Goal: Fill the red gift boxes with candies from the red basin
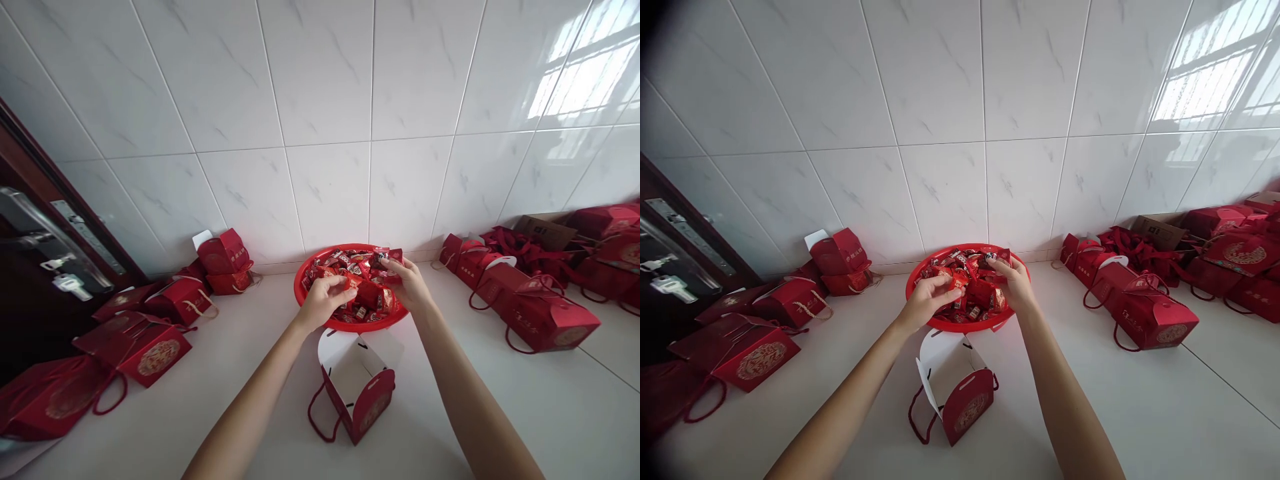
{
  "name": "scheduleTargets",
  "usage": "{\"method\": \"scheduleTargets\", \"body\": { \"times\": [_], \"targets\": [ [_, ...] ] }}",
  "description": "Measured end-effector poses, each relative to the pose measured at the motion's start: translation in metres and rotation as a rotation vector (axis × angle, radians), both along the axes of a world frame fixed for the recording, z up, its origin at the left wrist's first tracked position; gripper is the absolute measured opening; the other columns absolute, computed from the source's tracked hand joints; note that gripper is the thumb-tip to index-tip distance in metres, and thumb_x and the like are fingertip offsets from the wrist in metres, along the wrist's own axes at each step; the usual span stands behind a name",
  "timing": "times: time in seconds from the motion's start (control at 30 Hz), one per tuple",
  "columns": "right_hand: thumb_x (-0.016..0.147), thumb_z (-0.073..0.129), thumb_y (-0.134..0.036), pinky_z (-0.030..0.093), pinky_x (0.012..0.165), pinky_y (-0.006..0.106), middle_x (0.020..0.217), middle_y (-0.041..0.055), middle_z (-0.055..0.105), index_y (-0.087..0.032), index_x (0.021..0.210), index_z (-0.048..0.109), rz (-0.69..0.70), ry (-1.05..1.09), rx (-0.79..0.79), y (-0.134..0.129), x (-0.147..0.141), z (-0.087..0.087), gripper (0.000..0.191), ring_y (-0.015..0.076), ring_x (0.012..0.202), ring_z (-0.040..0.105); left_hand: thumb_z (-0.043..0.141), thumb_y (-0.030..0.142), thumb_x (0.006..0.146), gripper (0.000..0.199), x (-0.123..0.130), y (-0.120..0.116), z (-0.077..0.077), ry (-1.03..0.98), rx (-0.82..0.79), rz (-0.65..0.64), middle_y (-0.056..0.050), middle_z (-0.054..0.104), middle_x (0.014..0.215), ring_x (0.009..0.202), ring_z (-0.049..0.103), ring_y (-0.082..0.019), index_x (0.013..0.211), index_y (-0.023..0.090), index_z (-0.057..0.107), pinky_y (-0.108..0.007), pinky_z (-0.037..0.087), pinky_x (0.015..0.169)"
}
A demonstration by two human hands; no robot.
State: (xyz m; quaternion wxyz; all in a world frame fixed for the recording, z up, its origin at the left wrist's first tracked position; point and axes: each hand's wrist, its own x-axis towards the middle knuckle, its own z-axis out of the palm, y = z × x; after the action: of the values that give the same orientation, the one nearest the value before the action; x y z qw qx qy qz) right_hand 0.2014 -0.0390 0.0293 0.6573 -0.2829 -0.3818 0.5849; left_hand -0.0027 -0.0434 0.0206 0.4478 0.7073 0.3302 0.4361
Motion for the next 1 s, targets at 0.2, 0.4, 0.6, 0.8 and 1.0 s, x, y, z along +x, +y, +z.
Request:
{"method": "scheduleTargets", "body": {
  "times": [0.2,0.4,0.6,0.8,1.0],
  "targets": [
    [0.062,0.092,-0.029,0.061,0.068,0.028,0.066,-0.0011,0.065,-0.018,0.072,0.071,0.065,-0.192,0.089,-0.028,-0.002,0.030,0.026,0.0175,0.071,0.069,0.073,0.044,0.083,0.029,-0.021,-0.038,0.010,-0.053,-0.099,0.011,-0.006,0.079,0.089,0.089,0.072,-0.024,0.096,0.019,0.079,-0.037,0.059,0.086],
    [0.071,0.087,-0.034,0.060,0.074,0.036,0.080,0.0042,0.074,-0.019,0.089,0.077,0.109,-0.391,0.177,-0.058,-0.002,0.049,0.026,0.0233,0.079,0.072,0.072,0.045,0.084,0.032,-0.029,-0.051,0.021,0.017,-0.064,-0.024,-0.007,0.078,0.100,0.091,0.071,-0.025,0.103,0.019,0.078,-0.034,0.058,0.080],
    [0.078,0.081,-0.037,0.059,0.076,0.036,0.089,0.0043,0.076,-0.020,0.095,0.076,0.102,-0.663,0.258,-0.076,0.002,0.059,0.026,0.0230,0.084,0.071,0.069,0.039,0.088,0.026,-0.033,-0.068,0.035,0.298,0.013,-0.062,-0.006,0.078,0.103,0.096,0.070,-0.024,0.103,0.019,0.078,-0.033,0.056,0.084],
    [0.080,0.078,-0.037,0.058,0.076,0.036,0.091,0.0035,0.076,-0.021,0.096,0.076,0.092,-0.794,0.298,-0.080,0.001,0.061,0.023,0.0230,0.085,0.070,0.069,0.034,0.086,0.036,-0.038,-0.076,0.038,0.584,0.032,-0.101,-0.003,0.078,0.099,0.094,0.071,-0.024,0.120,0.024,0.073,-0.035,0.056,0.084],
    [0.081,0.077,-0.038,0.057,0.070,0.033,0.085,0.0036,0.074,-0.020,0.089,0.075,0.139,-0.851,0.251,-0.081,0.001,0.061,0.021,0.0219,0.079,0.070,0.069,0.039,0.088,0.046,-0.035,-0.076,0.036,0.411,0.052,0.013,-0.007,0.071,0.127,0.108,0.069,-0.024,0.131,0.023,0.065,-0.035,0.055,0.094]
  ]
}}
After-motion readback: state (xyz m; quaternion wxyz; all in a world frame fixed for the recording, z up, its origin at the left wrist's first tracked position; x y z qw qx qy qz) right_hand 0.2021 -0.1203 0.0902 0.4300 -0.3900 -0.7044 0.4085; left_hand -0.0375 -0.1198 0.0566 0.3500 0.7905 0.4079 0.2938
